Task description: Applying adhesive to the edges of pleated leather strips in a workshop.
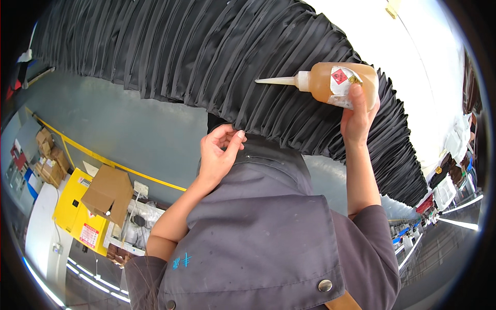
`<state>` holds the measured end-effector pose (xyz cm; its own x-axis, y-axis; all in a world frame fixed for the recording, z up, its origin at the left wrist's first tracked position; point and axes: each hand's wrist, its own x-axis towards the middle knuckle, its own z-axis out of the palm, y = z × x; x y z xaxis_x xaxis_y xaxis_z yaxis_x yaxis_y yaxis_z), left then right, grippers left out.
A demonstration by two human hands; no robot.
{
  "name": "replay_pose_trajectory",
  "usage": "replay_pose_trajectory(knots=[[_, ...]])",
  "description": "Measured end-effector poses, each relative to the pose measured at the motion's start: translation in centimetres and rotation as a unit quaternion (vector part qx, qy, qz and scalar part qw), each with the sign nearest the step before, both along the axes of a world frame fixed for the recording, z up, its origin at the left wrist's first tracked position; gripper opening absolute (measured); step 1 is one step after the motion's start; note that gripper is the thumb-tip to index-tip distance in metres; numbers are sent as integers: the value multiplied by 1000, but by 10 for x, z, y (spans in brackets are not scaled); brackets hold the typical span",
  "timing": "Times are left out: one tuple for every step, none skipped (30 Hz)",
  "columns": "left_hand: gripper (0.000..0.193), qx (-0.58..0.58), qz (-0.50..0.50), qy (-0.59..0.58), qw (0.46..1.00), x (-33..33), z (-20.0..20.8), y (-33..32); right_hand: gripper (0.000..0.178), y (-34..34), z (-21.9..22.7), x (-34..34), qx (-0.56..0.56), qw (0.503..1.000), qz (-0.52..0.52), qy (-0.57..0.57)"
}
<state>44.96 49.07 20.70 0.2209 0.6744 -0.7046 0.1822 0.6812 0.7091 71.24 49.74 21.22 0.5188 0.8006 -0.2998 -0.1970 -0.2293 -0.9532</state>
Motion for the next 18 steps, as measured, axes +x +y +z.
replay_pose_trajectory(knots=[[10, -3, 3, -1, 1000, 0, 0, 0, 41, -1, 1, -2, -1, 1000, 1, 2], [10, -4, 4, 1, 1000, 0, 0, -1, 41, -2, 2, -5, -7, 1000, 5, 4], [10, -3, 1, 3, 1000, 0, -1, -1, 40, -3, 3, -7, -13, 1000, 8, 5], [10, -2, -2, 4, 1000, 0, -2, -1, 40, -5, 4, -9, -14, 1000, 9, 6], [10, -3, -1, 5, 1000, -1, -3, -2, 40, -7, 4, -10, -22, 999, 23, 2], [9, 0, -10, 1, 1000, -2, -4, -3, 39, -9, 4, -12, -31, 999, 37, -1], [9, 3, -20, -3, 1000, -3, -5, -3, 38, -10, 3, -13, -27, 999, 47, 0], [9, 3, -19, -1, 1000, -3, -5, -3, 38, -11, 4, -16, -27, 999, 48, 2], [9, 4, -19, -3, 1000, -3, -5, -3, 38, -12, 5, -18, -34, 997, 63, 3], [9, 5, -19, -4, 1000, -2, -5, -3, 39, -13, 7, -19, -41, 996, 79, 5], [9, 5, -18, -5, 1000, -2, -4, -2, 41, -16, 5, -17, -45, 994, 97, 2], [9, 7, -19, -5, 1000, -2, -4, -2, 41, -16, 6, -18, -44, 994, 97, 2], [10, 8, -20, -5, 1000, -2, -4, -2, 42, -17, 8, -18, -48, 994, 88, 38], [10, 9, -21, -6, 1000, -1, -4, -2, 44, -18, 9, -17, -51, 993, 79, 74], [11, 7, -11, 1, 1000, 0, -4, -2, 48, -20, 9, -13, -56, 986, 18, 158], [12, 5, -2, 8, 1000, 1, -4, -1, 47, -15, 13, -10, -43, 968, -84, 231], [12, 8, -2, 5, 1000, -2, -6, -3, 45, -14, 10, 4, 14, 924, -88, 373], [13, -6, -58, 12, 998, -7, -9, -6, 43, -12, 4, 22, 71, 856, -89, 504]])
